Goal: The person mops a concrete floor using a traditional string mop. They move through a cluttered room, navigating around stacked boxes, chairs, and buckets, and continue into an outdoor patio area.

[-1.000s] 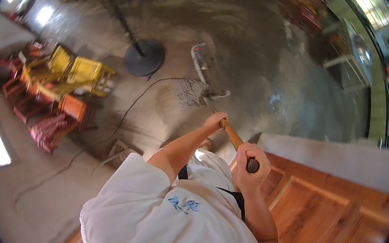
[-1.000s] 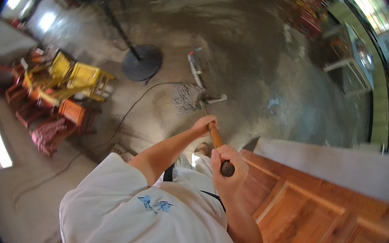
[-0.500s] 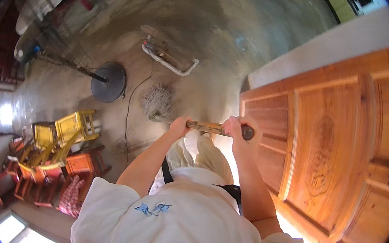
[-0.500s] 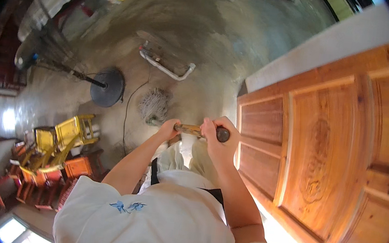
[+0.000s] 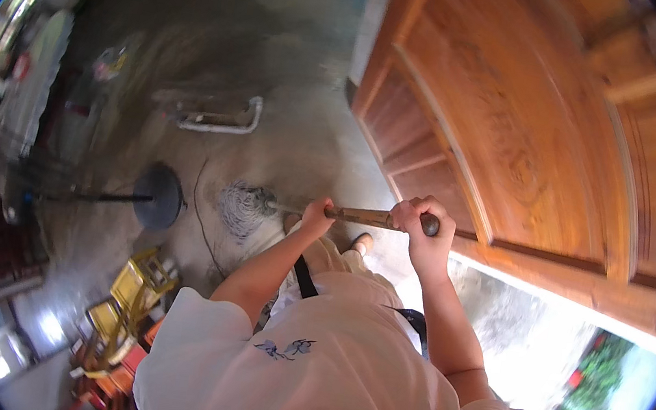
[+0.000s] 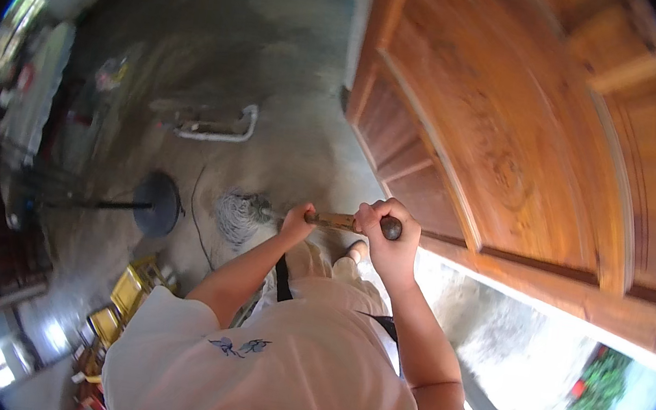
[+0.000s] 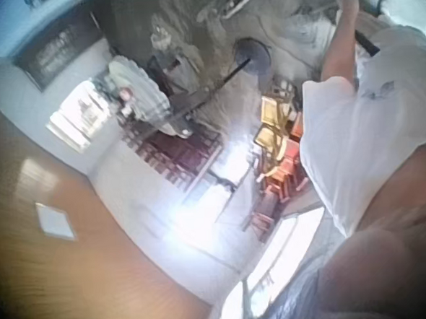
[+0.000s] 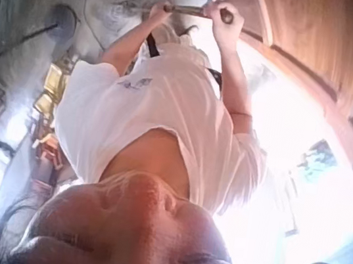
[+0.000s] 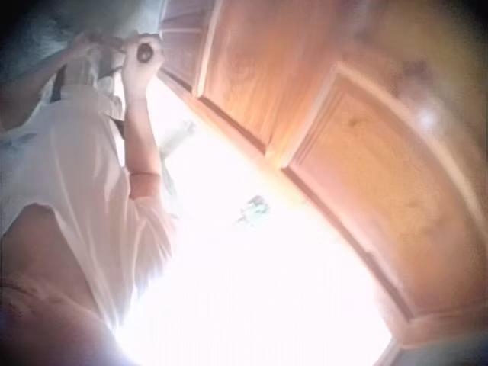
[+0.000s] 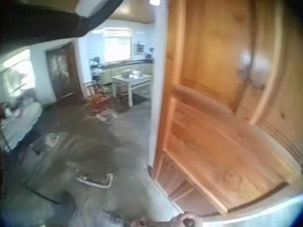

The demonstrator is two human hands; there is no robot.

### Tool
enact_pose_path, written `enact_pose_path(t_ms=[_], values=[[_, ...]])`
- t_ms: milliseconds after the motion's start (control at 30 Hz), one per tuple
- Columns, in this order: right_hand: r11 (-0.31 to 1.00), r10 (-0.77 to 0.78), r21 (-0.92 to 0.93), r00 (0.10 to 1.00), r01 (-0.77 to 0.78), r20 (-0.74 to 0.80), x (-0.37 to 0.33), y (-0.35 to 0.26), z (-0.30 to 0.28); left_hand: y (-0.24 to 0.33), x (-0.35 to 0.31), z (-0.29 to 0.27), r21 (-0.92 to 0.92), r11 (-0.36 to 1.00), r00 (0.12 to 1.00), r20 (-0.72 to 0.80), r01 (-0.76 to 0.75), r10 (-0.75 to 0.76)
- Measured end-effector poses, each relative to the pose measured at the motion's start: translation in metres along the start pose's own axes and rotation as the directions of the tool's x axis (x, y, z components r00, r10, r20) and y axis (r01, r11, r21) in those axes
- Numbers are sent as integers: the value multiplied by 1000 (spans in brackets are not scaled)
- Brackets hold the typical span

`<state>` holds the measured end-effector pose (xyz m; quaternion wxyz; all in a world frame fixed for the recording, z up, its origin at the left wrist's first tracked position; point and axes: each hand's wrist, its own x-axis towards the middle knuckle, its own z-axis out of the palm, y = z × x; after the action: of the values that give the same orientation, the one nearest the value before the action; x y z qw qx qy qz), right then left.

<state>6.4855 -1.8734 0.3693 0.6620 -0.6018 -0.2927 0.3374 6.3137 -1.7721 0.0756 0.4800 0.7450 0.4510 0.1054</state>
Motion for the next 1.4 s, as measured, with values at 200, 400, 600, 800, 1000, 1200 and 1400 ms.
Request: enact_pose_path(t_ms=[200,400,600,800,1000,1200,1400], values=[[982,-83,-181,977,47,-196,-53,-13,-52,43,66,56,119,948,944,187,-297,272],[963,-261,-165,896,215,-358,-62,-20,-46,-36,171,120,-228,953,821,494,-198,288],[984,-164,-170,682,58,-713,-118,-27,-83,50,79,180,-138,943,584,755,-301,297],[998,-58,-61,484,11,-873,-187,-24,-125,164,-46,172,170,914,472,881,-369,27],[997,-70,-75,371,2,-926,-255,-45,-216,201,-102,279,156,819,265,964,-552,-5],[998,-69,-70,236,4,-969,-356,-68,-322,205,-169,405,-22,780,-3,1000,-625,26],[988,-130,-131,12,-83,-991,-447,-92,-404,251,-272,520,-155,893,-105,987,-423,121]])
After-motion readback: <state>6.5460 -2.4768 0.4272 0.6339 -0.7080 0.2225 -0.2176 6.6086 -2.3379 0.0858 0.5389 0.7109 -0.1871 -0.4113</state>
